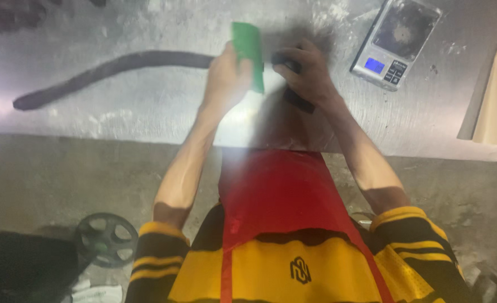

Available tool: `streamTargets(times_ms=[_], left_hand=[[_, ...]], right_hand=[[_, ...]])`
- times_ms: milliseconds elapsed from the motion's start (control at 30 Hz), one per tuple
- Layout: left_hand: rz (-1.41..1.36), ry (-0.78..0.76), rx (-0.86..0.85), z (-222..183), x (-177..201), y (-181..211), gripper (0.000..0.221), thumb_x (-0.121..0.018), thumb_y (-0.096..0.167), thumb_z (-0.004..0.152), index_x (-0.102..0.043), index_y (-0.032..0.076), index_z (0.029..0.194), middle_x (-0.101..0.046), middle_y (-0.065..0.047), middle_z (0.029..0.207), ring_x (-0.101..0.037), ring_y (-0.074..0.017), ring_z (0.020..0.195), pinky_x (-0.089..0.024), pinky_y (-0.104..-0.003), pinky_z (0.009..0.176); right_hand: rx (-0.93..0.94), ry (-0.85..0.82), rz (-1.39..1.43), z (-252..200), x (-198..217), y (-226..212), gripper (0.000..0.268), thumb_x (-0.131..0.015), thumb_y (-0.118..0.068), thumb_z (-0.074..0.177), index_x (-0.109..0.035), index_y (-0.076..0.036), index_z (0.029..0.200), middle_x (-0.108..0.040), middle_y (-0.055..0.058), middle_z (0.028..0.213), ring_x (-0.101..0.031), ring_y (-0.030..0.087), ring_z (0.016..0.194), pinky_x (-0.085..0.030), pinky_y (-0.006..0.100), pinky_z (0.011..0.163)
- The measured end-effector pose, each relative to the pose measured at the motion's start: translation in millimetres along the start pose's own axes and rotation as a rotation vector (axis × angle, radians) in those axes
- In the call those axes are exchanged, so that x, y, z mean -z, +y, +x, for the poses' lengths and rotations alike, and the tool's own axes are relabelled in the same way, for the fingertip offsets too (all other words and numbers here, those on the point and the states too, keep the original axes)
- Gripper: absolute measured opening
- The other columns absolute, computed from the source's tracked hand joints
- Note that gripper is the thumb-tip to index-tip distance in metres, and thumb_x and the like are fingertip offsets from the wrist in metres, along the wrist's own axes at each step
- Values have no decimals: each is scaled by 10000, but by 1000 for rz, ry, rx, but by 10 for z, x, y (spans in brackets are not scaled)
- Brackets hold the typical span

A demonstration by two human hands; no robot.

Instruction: The person rolls a long rope of dark dough on a metal surface, then cuts the dough into small pieces using a green scraper and places the pieces onto a digital scale.

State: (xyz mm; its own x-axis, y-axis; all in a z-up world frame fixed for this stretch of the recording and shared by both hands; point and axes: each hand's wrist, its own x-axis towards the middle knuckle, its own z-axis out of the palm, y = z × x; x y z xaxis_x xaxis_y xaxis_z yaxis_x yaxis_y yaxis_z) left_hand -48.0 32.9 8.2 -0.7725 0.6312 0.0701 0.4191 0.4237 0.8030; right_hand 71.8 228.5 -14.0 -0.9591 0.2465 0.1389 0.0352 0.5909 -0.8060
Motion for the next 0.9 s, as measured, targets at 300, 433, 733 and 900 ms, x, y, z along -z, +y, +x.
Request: streamTargets(times_ms=[300, 433, 733, 900], left_hand=[[-392, 65, 124, -317, 671, 17, 238, -552, 32, 1010, -670, -33, 1207, -737, -89, 1071, -675, -150, 955, -538, -299, 845], [-441, 31, 183, -408, 528, 97, 231, -527, 26, 1000, -666, -32, 1175, -715, -72, 1034, -654, -144, 934, -523, -298, 828], [-556, 46, 362, -602, 496, 497, 135, -536, 23, 1047, -636, -6, 1133, -651, -15, 819, -541, -60, 582, -410, -240, 471], [-566, 48, 354, -691, 478, 506, 117, -519, 1, 1039, -614, -29, 1100, -634, -41, 798, -532, -82, 566, -398, -259, 460]], right_hand=[[-70, 381, -339, -460, 1397, 424, 367, -867, -38, 902, -770, -11, 1255, -624, 135, 1131, -617, 253, 1048, -523, 367, 922], [-185, 405, -266, -528, 1664, 778, 356, -847, -39, 869, -757, -2, 1211, -595, 120, 1120, -627, 230, 981, -532, 354, 874], [-426, 608, 304, -615, 2007, 815, 107, -687, -53, 1010, -743, 19, 1066, -686, 111, 900, -577, 128, 664, -436, 273, 579], [-384, 482, 902, -659, 2104, 944, 133, -549, -89, 1066, -638, 4, 1098, -708, 127, 986, -547, 121, 625, -435, 255, 518]])
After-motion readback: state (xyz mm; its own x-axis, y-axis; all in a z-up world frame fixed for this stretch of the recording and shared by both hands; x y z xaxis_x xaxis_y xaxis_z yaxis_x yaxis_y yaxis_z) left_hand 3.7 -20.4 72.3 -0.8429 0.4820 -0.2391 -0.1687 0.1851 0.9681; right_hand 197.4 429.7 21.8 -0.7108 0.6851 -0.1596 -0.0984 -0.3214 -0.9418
